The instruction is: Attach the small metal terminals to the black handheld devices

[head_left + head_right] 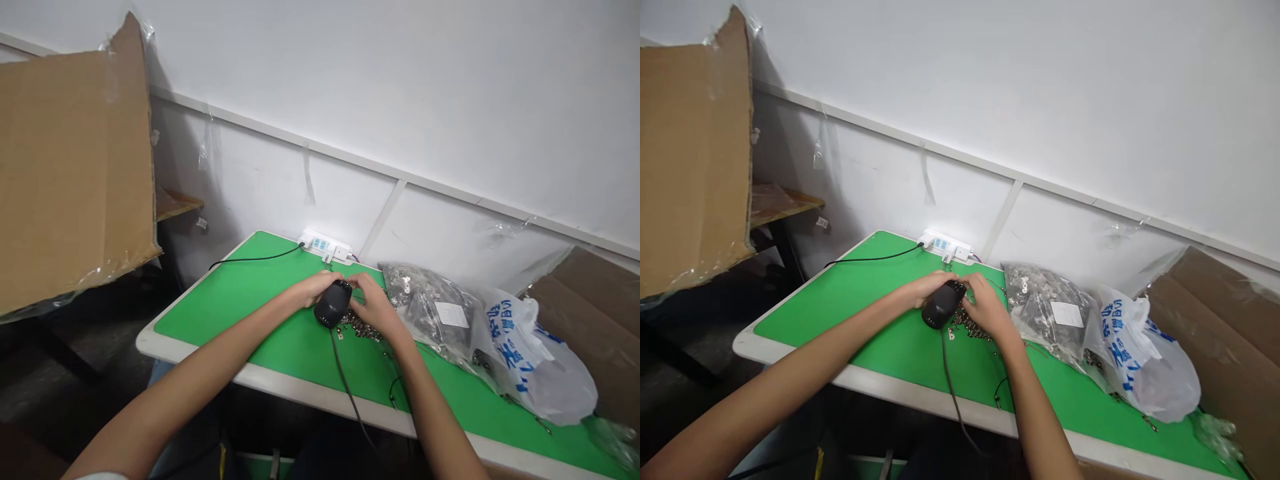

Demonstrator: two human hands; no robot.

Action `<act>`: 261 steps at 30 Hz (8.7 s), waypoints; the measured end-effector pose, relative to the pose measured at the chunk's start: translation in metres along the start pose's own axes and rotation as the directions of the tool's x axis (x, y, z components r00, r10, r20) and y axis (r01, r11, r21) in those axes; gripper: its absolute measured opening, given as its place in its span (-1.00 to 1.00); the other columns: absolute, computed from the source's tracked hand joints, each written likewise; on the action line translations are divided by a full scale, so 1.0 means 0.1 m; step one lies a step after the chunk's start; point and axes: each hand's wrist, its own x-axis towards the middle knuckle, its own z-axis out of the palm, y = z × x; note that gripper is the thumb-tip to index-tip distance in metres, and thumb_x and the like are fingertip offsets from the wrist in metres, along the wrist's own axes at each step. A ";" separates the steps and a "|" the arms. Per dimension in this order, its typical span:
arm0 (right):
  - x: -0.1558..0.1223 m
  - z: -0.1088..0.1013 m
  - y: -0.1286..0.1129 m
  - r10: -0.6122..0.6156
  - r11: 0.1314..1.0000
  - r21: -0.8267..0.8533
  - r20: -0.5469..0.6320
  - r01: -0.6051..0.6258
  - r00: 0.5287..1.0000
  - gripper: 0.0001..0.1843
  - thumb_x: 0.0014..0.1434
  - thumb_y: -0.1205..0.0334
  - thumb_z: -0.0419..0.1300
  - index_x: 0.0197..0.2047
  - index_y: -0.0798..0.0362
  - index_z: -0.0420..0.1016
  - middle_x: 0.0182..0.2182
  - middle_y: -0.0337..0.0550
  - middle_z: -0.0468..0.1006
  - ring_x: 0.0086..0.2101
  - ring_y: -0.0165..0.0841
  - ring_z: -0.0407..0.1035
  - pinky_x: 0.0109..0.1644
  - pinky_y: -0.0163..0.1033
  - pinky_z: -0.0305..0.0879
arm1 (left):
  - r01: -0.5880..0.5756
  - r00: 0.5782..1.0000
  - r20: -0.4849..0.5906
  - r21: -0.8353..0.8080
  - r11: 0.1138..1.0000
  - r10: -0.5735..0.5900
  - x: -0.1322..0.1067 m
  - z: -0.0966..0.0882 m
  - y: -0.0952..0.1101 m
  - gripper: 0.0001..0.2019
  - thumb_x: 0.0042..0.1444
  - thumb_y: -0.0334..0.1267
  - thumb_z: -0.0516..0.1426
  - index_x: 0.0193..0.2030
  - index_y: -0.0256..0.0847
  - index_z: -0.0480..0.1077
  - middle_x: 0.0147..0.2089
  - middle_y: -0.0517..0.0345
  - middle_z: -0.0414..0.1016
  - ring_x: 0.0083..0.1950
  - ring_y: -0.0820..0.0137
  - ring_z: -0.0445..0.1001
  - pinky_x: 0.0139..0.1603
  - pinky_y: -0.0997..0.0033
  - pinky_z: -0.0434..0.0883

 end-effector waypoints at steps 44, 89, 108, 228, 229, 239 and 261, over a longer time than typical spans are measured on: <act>0.04 0.13 -0.06 0.321 0.946 0.102 -0.153 -0.308 0.935 -0.79 0.35 0.05 0.04 -0.28 -0.06 0.35 -0.32 -0.14 0.53 -0.27 -0.21 0.42 -0.15 -0.14 0.37 | -0.167 0.984 0.119 0.334 0.928 0.134 0.03 0.02 -0.08 -0.53 0.26 0.14 0.12 -0.52 -0.14 0.21 -0.66 0.29 0.12 -0.64 0.47 0.08 -0.58 0.38 0.03; 0.04 0.04 -0.22 0.396 0.910 0.175 -0.092 -0.377 0.914 -0.80 0.28 0.04 0.13 -0.24 -0.04 0.44 -0.44 -0.23 0.53 -0.43 -0.26 0.41 -0.33 -0.19 0.30 | -0.078 0.988 0.149 0.178 0.981 0.052 -0.02 -0.03 -0.01 -0.60 0.16 0.12 0.23 -0.36 -0.20 0.33 -0.56 0.29 0.24 -0.57 0.49 0.18 -0.52 0.47 0.11; 0.02 0.14 -0.23 0.360 0.932 0.117 -0.161 -0.344 0.919 -0.80 0.35 0.05 0.04 -0.22 -0.04 0.35 -0.34 -0.14 0.53 -0.33 -0.21 0.40 -0.21 -0.13 0.34 | -0.069 0.988 0.143 0.071 0.995 0.059 0.04 -0.01 -0.08 -0.59 0.24 0.14 0.16 -0.28 -0.22 0.43 -0.51 0.22 0.38 -0.55 0.44 0.29 -0.48 0.45 0.23; 0.03 -0.01 -0.26 -0.253 0.924 -0.323 -0.119 0.204 0.960 -0.72 0.44 0.32 -0.03 -0.15 -0.01 0.51 -0.15 0.02 0.55 -0.11 -0.16 0.40 -0.03 -0.02 0.41 | -0.301 0.934 0.131 -0.211 0.930 0.332 0.04 0.11 -0.04 -0.78 0.20 -0.27 0.26 -0.05 -0.31 0.56 -0.34 0.08 0.59 -0.42 0.47 0.49 -0.36 0.49 0.44; 0.03 0.00 -0.25 -0.254 0.923 -0.325 -0.119 0.204 0.960 -0.72 0.44 0.32 -0.04 -0.14 -0.01 0.51 -0.15 0.01 0.56 -0.11 -0.16 0.40 -0.03 -0.01 0.41 | -0.307 0.931 0.136 -0.213 0.928 0.339 0.05 0.11 -0.05 -0.77 0.19 -0.27 0.27 -0.04 -0.31 0.56 -0.34 0.09 0.58 -0.42 0.47 0.48 -0.36 0.49 0.43; 0.02 0.06 -0.24 -0.295 0.906 -0.355 -0.137 0.231 0.946 -0.68 0.44 0.36 -0.07 -0.10 0.01 0.51 -0.10 0.04 0.57 -0.07 -0.14 0.42 0.01 -0.03 0.38 | -0.416 0.904 0.030 -0.164 0.895 0.426 0.13 0.15 -0.12 -0.66 0.19 -0.31 0.20 0.09 -0.30 0.56 -0.31 0.10 0.58 -0.42 0.46 0.42 -0.39 0.51 0.37; 0.02 0.07 -0.06 -0.036 0.984 -0.170 -0.463 -0.049 0.886 -0.74 0.38 0.16 0.12 0.09 0.00 0.41 -0.03 0.07 0.55 0.03 -0.07 0.42 0.15 0.17 0.37 | -0.455 0.884 -0.081 -0.373 0.809 0.460 0.02 -0.04 0.14 -0.53 0.16 -0.44 0.25 0.19 -0.15 0.28 -0.16 0.08 0.58 -0.40 0.44 0.60 -0.33 0.49 0.50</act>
